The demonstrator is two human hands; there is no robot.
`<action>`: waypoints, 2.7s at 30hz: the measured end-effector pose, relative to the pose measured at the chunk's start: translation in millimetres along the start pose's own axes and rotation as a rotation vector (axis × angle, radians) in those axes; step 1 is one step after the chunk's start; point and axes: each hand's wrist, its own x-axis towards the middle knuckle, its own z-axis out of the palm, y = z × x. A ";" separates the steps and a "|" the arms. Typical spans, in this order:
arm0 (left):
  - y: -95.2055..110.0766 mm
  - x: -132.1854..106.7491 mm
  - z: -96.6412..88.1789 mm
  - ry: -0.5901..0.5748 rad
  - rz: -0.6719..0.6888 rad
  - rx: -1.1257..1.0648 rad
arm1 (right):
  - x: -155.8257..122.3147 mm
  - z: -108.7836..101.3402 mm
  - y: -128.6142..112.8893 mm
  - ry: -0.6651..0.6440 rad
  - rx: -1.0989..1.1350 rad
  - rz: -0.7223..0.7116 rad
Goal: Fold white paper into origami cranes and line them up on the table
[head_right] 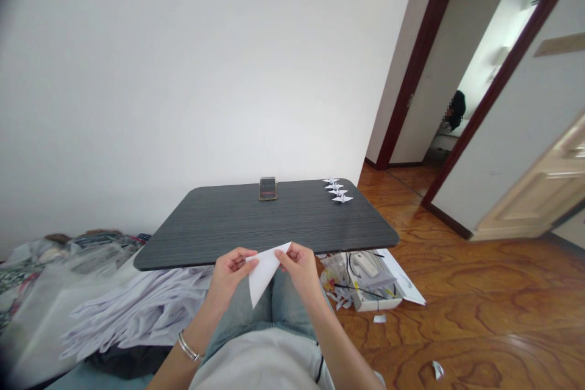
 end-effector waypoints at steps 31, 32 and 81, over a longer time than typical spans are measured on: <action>14.1 10.1 -5.3 -0.079 0.076 0.138 | 5.9 -7.4 5.5 -0.223 -0.061 0.015; 15.3 10.3 -6.5 -0.099 0.077 0.137 | 6.0 -7.2 6.1 -0.203 -0.062 0.000; 4.1 1.5 7.4 -0.098 0.117 0.014 | 1.4 3.6 14.8 -0.016 -0.140 -0.152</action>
